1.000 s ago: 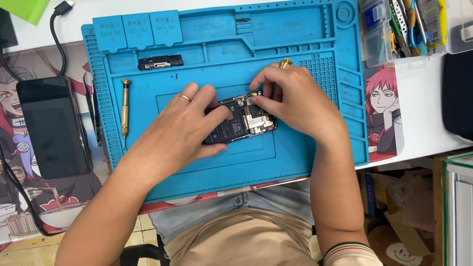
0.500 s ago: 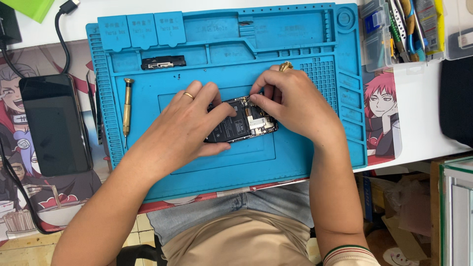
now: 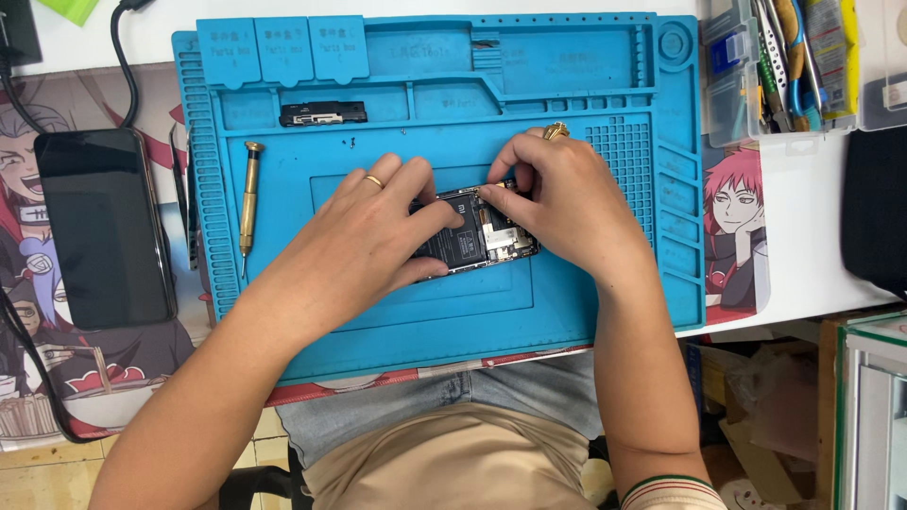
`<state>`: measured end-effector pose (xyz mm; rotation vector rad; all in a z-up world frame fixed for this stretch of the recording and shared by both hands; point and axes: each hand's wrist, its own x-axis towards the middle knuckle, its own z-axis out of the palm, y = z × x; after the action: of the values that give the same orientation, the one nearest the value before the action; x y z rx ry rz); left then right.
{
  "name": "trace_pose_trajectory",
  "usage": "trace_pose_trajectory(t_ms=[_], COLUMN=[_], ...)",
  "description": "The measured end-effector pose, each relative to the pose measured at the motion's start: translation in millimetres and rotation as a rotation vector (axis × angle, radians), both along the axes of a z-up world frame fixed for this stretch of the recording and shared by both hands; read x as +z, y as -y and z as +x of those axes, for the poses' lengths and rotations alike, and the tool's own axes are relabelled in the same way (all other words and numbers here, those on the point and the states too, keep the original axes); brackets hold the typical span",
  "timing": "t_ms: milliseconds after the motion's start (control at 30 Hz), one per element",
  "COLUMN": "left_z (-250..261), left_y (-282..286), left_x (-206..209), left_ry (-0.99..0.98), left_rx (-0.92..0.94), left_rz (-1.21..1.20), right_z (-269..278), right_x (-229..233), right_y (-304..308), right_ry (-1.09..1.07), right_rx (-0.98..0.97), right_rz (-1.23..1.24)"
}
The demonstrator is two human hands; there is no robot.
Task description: The person disassembles a smartphone on a blue work mat, removes the battery, and then reassembles the device by reconnecting internal components and securing the back cover with a screwdriver.
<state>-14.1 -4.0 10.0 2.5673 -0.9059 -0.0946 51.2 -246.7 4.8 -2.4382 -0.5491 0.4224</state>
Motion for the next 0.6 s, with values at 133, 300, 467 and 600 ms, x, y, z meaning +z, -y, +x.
trace_pose_trajectory(t_ms=[133,300,467,600], left_z=[0.5,0.7,0.4,-1.3], left_y=[-0.1,-0.7,0.5,1.0], left_x=[-4.0,-7.3,-3.1,-2.6], left_ry=[0.028,0.038,0.025,0.012], left_rx=[0.017,0.022,0.032,0.037], left_rz=[0.027,0.030,0.052,0.068], right_z=[0.7,0.2,-3.3,-5.9], right_x=[-1.2,-1.1,3.2,6.1], right_y=[-1.0,-3.1,-6.9,-8.1], right_ry=[0.006,0.008,0.000,-0.008], right_rx=[-0.004,-0.016,-0.017,-0.011], right_rz=[-0.017,-0.033,-0.100,-0.156])
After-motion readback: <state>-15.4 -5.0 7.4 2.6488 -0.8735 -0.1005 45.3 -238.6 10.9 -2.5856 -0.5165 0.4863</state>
